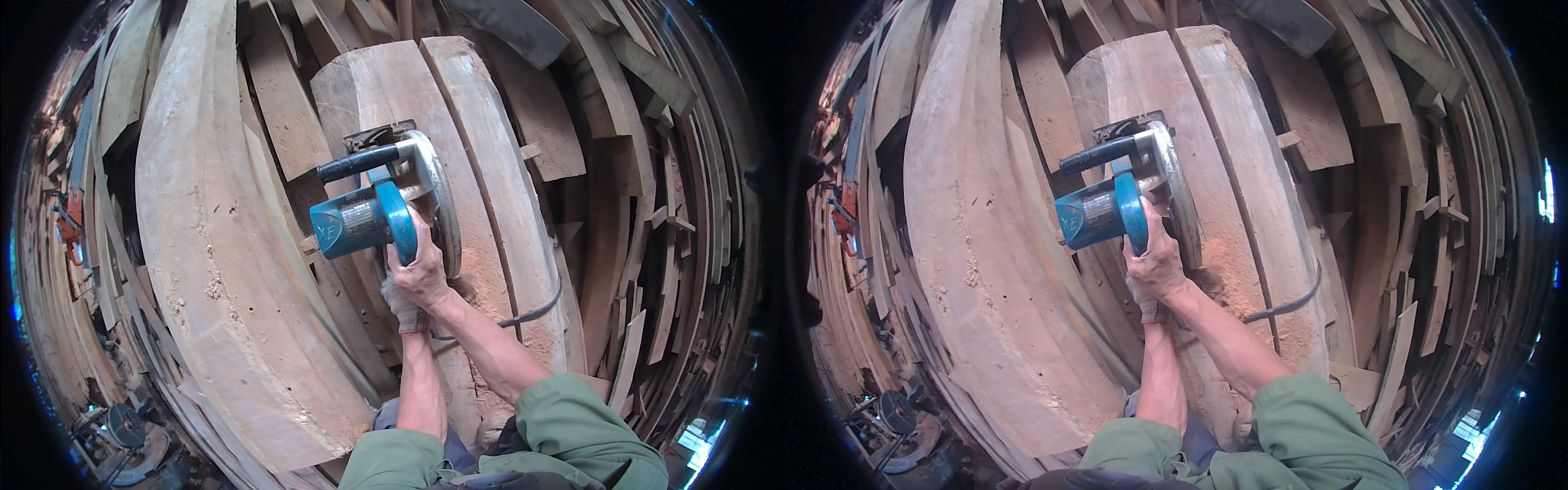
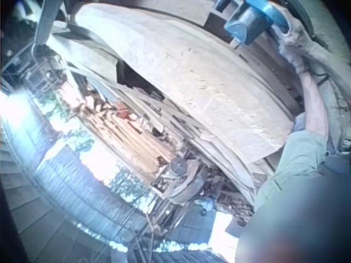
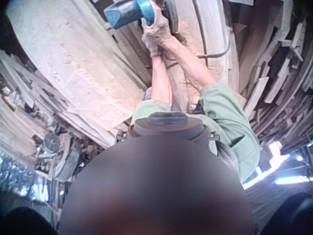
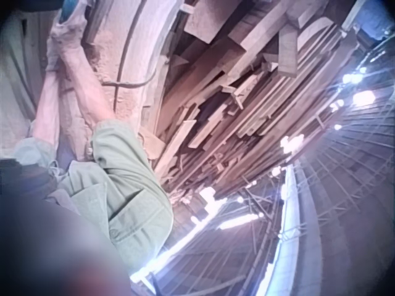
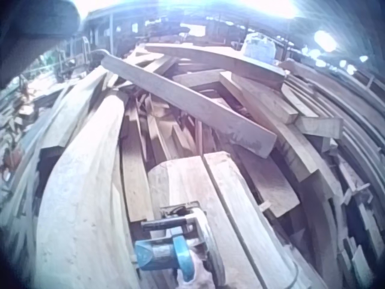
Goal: The person uses a circular saw to cut a large wooden plank in a cluttered workshop. They adjust the power cord and plug, then continue cutting the wood into smaller pieces.
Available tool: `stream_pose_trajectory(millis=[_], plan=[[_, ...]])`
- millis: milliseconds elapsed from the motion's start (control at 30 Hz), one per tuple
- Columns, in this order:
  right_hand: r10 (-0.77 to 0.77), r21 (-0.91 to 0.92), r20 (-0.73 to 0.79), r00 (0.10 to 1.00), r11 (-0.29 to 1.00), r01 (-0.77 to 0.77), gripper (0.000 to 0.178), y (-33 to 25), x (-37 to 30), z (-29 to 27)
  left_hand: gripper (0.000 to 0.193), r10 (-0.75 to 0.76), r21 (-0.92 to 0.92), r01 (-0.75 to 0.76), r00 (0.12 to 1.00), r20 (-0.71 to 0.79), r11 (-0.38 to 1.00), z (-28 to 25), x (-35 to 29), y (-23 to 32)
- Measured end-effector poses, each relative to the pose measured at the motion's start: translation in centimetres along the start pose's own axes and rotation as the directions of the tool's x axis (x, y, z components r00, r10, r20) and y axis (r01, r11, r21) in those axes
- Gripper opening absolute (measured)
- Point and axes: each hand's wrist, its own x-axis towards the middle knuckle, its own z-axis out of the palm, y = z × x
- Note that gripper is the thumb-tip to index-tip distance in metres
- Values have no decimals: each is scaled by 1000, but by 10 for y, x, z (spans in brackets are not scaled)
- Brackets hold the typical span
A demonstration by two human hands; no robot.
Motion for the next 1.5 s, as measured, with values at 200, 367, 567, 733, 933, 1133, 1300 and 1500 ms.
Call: stream_pose_trajectory(millis=[200, 367, 567, 733, 933, 1133, 1300, 1500], plan=[[-6, -2, -1, 1000, 1000, 6, 68, 1, 6, 2, 37, 11, -36, -10, 1000, 10, 999, 2, 5, -5], [-27, -11, -6, 1000, 1000, 27, 69, 2, 12, 5, 38, 40, 6, -40, 999, 4, 999, 4, 10, -2], [-33, -14, 0, 999, 999, 33, 69, 4, 18, 6, 40, 6, 71, -10, 999, 47, 997, 1, 17, 1], [-25, 3, 3, 1000, 1000, 25, 69, 5, 23, 8, 39, 40, 135, -40, 999, -1, 990, 4, 22, 6], [-47, -4, -5, 999, 999, 47, 69, 10, 30, 12, 42, -11, 116, 6, 999, 42, 993, 5, 30, 8], [-30, -3, -6, 1000, 1000, 30, 70, 13, 34, 14, 36, 73, -27, -73, 997, 16, 997, 12, 42, -8], [30, -23, -11, 999, 999, -31, 70, 8, 33, 14, 28, 49, 729, -207, 972, 231, 653, -8, 49, 10], [68, -80, -27, 997, 994, -70, 66, 2, 33, 16, 31, -84, 781, -309, 905, 417, 543, -30, 61, 56]])
